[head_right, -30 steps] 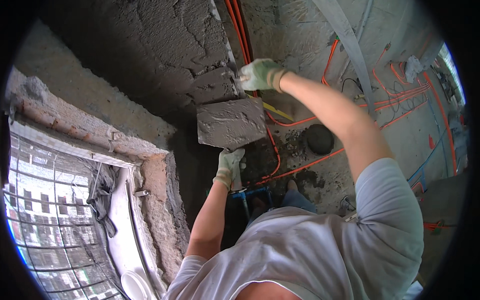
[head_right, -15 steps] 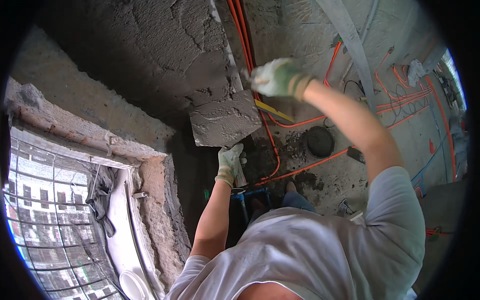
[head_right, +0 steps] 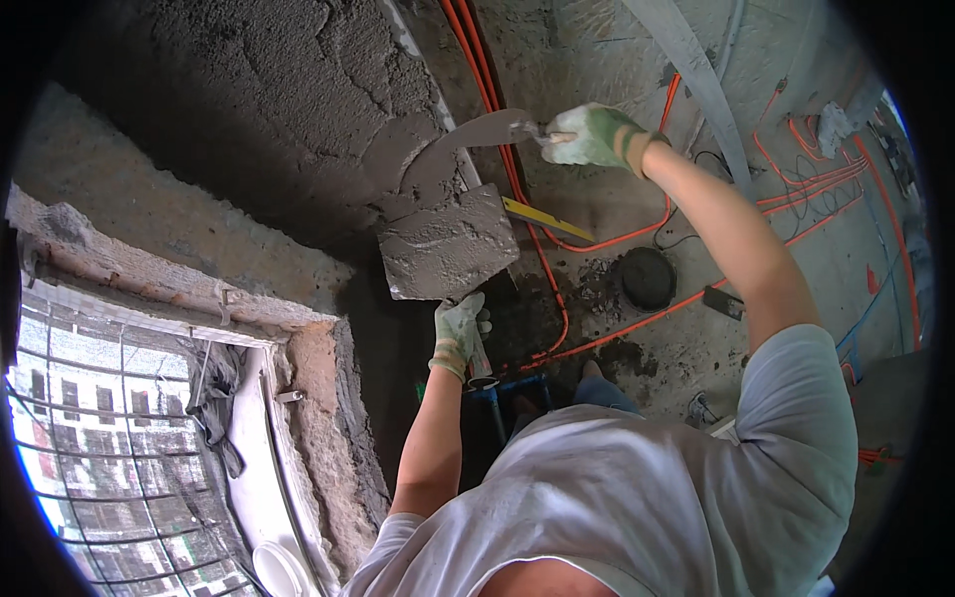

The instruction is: Applying plaster to an interior wall using a trowel and hawk during renovation.

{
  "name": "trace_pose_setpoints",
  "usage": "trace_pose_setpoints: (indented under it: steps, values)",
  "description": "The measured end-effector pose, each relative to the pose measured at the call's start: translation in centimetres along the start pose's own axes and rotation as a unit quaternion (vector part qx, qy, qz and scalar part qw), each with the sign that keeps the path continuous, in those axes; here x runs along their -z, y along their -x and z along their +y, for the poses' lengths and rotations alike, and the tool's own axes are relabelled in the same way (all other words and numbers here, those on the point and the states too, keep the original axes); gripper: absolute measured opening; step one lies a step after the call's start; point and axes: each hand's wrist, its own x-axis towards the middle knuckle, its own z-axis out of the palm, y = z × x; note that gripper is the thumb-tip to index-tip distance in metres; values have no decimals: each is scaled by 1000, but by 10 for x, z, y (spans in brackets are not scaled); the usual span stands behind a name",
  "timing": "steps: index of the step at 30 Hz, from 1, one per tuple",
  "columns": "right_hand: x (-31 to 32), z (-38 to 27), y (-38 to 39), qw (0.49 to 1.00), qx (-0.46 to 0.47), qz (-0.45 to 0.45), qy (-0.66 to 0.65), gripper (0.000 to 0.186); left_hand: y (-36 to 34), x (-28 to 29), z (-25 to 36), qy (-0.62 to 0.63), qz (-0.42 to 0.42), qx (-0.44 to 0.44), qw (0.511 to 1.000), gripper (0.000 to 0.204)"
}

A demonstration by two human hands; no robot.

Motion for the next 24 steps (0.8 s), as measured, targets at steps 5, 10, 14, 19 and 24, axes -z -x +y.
trace_pose_setpoints:
  steps: [5, 10, 14, 19, 24]
  values:
    - [-18, -42, 34, 984, -32, 24, 173, 39, 3, 1, 1, 7, 0, 5, 1000, 19]
    - [14, -76, 4, 956, -69, -11, 284, 39, 5, 2, 2, -14, 4, -3, 1000, 21]
    - [72, -84, -2, 935, -20, 51, 352, 38, 7, 6, -4, -17, 6, 9, 1000, 21]
    - [118, -82, -3, 869, 138, 287, 379, 28, 9, 11, -7, 11, 8, 39, 999, 20]
    - [59, -118, 18, 850, 275, 332, 304, 16, 13, 14, -5, 47, -9, -3, 999, 18]
